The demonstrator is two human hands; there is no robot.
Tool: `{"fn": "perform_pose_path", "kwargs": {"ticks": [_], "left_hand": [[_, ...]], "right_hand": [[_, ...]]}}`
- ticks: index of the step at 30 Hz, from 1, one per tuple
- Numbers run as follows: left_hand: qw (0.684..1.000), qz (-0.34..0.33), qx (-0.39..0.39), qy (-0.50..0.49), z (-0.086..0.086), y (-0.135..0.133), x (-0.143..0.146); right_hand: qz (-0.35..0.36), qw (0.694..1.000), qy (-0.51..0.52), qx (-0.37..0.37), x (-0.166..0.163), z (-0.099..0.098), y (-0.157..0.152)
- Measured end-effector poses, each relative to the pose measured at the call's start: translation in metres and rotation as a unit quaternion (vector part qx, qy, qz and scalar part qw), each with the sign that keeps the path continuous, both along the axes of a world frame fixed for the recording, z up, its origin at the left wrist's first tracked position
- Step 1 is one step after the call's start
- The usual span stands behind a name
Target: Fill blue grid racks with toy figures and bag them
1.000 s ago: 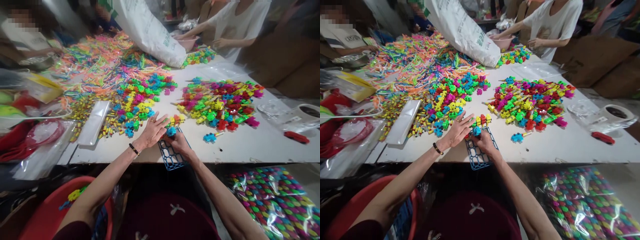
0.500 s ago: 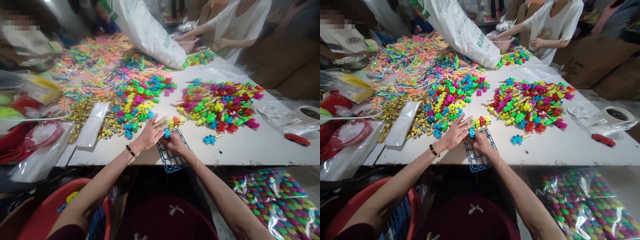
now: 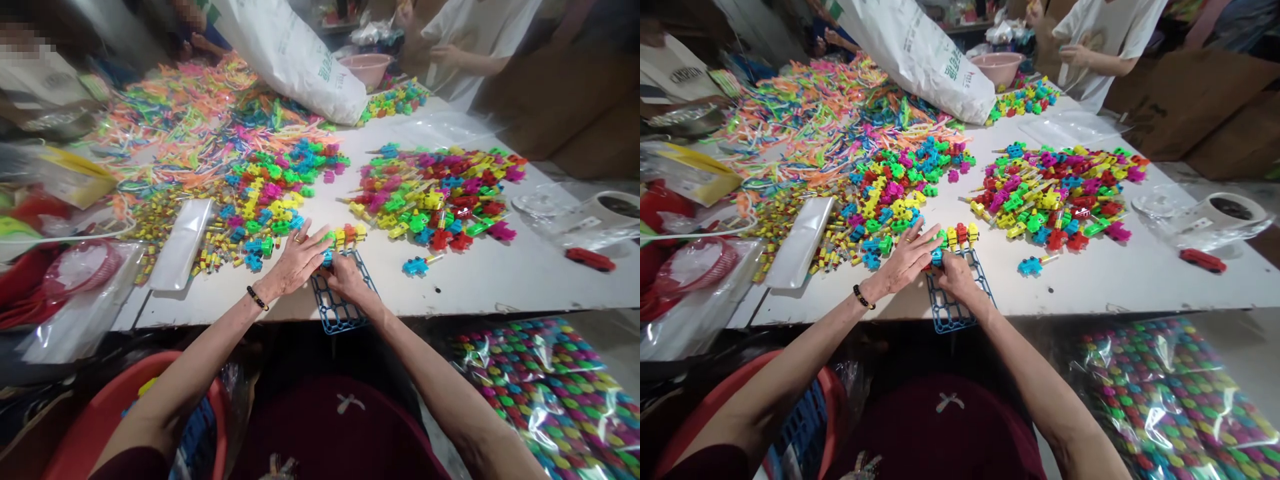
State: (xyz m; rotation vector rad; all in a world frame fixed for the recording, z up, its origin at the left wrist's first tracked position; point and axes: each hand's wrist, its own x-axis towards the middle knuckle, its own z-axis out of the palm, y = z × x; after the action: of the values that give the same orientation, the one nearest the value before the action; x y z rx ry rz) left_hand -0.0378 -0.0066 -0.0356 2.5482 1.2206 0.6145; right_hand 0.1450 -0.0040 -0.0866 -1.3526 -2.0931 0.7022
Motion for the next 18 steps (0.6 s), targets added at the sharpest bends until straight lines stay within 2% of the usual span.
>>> {"fn": "perform_pose_path", "kwargs": {"ticks": [2,5,8,18], "left_hand": [[1.0,0.005,0.004,0.007,-0.001,-0.001,0.0],[1.0,0.005,0.022,0.021,0.0,-0.001,0.002],[0.999,-0.009,0.044,0.024,0.004,0.0,0.005],[0.999,-0.025,0.039,-0.009,0.007,0.004,0.009]], "right_hand": [[-0.009,1.0,0.018,-0.015,0.001,0.001,-0.004],[-0.058,0.991,0.113,-0.034,0.007,0.002,-0.016],[-0.104,0.978,0.178,-0.015,0.009,0.001,-0.029],[-0.098,0.977,0.148,0.115,-0.004,-0.005,-0.031]]}}
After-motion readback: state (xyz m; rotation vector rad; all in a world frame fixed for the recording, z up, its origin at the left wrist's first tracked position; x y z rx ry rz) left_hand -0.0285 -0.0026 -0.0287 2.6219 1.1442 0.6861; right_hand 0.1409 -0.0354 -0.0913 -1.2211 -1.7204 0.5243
